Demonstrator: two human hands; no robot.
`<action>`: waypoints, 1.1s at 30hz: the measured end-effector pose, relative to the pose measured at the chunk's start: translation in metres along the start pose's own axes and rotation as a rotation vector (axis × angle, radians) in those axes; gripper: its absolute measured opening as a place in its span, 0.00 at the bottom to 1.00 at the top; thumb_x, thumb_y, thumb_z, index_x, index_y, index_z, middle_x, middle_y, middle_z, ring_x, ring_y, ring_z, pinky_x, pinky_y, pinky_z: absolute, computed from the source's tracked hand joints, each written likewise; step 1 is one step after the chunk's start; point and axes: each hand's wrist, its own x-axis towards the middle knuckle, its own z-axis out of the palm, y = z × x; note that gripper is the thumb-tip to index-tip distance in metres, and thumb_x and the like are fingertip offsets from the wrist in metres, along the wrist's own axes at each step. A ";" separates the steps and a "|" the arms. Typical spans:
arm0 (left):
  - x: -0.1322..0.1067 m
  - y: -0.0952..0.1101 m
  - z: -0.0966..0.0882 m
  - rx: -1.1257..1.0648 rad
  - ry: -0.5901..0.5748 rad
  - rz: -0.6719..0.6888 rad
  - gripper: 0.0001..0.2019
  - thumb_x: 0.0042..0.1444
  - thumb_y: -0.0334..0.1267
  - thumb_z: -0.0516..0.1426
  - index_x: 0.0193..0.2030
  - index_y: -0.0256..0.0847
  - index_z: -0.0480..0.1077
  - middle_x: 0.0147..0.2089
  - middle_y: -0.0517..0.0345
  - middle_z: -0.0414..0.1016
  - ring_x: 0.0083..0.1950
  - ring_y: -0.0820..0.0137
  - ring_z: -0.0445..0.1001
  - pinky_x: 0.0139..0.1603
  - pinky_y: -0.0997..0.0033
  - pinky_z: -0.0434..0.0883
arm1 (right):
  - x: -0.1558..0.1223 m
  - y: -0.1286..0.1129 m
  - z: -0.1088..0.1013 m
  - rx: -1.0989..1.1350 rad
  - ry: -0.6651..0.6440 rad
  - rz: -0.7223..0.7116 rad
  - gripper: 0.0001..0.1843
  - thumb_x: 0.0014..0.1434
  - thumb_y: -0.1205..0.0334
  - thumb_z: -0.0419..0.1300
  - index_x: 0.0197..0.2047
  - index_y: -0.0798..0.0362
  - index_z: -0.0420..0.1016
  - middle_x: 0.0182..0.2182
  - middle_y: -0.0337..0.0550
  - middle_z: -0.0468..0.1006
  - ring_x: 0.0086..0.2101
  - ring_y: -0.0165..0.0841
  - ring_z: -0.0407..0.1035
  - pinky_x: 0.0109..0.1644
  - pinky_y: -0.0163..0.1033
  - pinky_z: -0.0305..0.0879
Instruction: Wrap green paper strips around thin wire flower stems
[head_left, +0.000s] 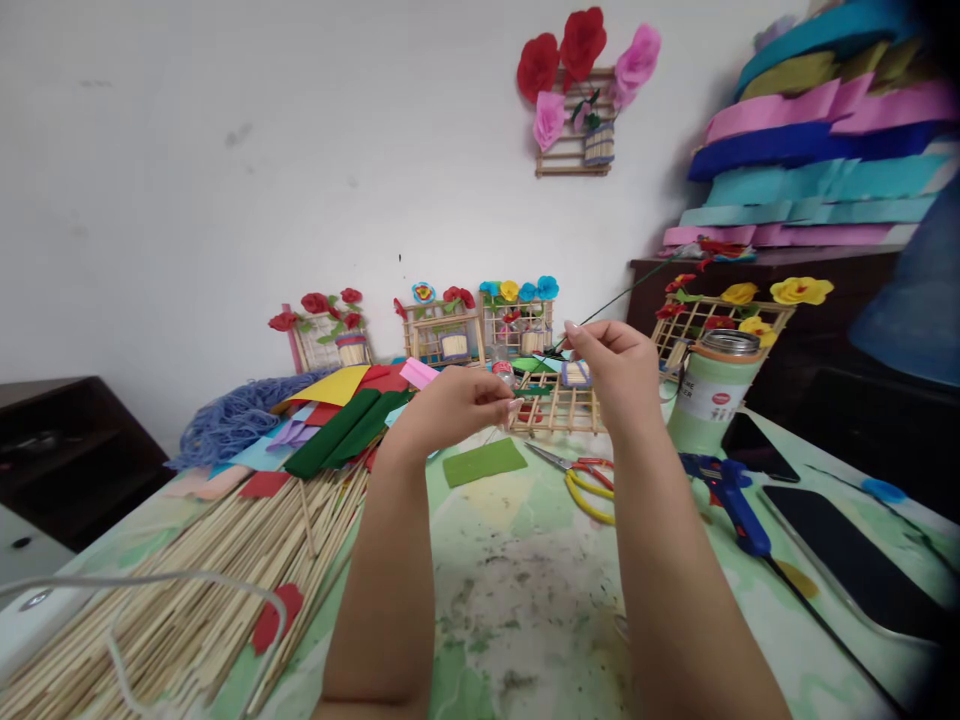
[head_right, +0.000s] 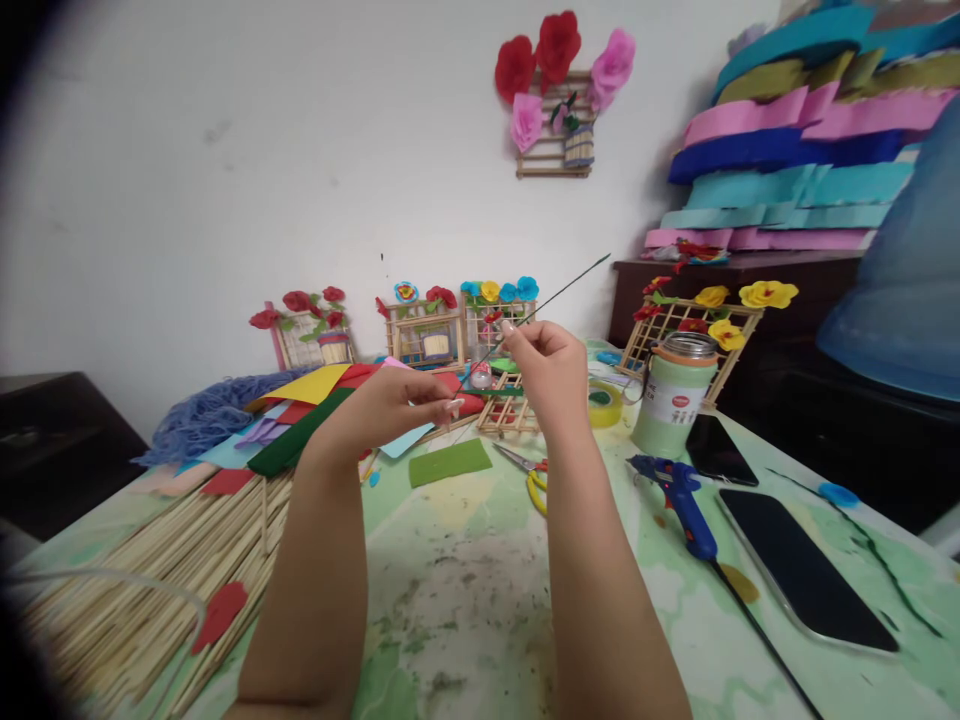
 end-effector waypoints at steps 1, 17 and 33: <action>0.000 0.002 0.001 0.067 0.017 0.005 0.12 0.56 0.42 0.54 0.26 0.38 0.72 0.26 0.59 0.74 0.27 0.75 0.68 0.28 0.75 0.59 | 0.000 -0.001 0.000 -0.029 0.015 -0.007 0.12 0.49 0.57 0.65 0.20 0.54 0.72 0.17 0.35 0.69 0.21 0.25 0.59 0.26 0.34 0.54; 0.002 0.008 0.008 0.094 0.136 0.086 0.10 0.56 0.39 0.53 0.29 0.39 0.72 0.28 0.60 0.73 0.30 0.75 0.68 0.31 0.75 0.59 | -0.005 -0.020 -0.012 -0.010 -0.230 -0.070 0.09 0.52 0.57 0.65 0.26 0.54 0.79 0.25 0.41 0.79 0.28 0.30 0.68 0.34 0.36 0.63; 0.006 0.007 0.013 0.189 0.103 0.124 0.12 0.58 0.40 0.53 0.26 0.39 0.70 0.25 0.61 0.69 0.27 0.76 0.62 0.27 0.75 0.55 | -0.004 -0.015 -0.009 -0.179 0.017 0.006 0.21 0.46 0.49 0.68 0.16 0.54 0.66 0.14 0.33 0.63 0.18 0.23 0.50 0.22 0.33 0.49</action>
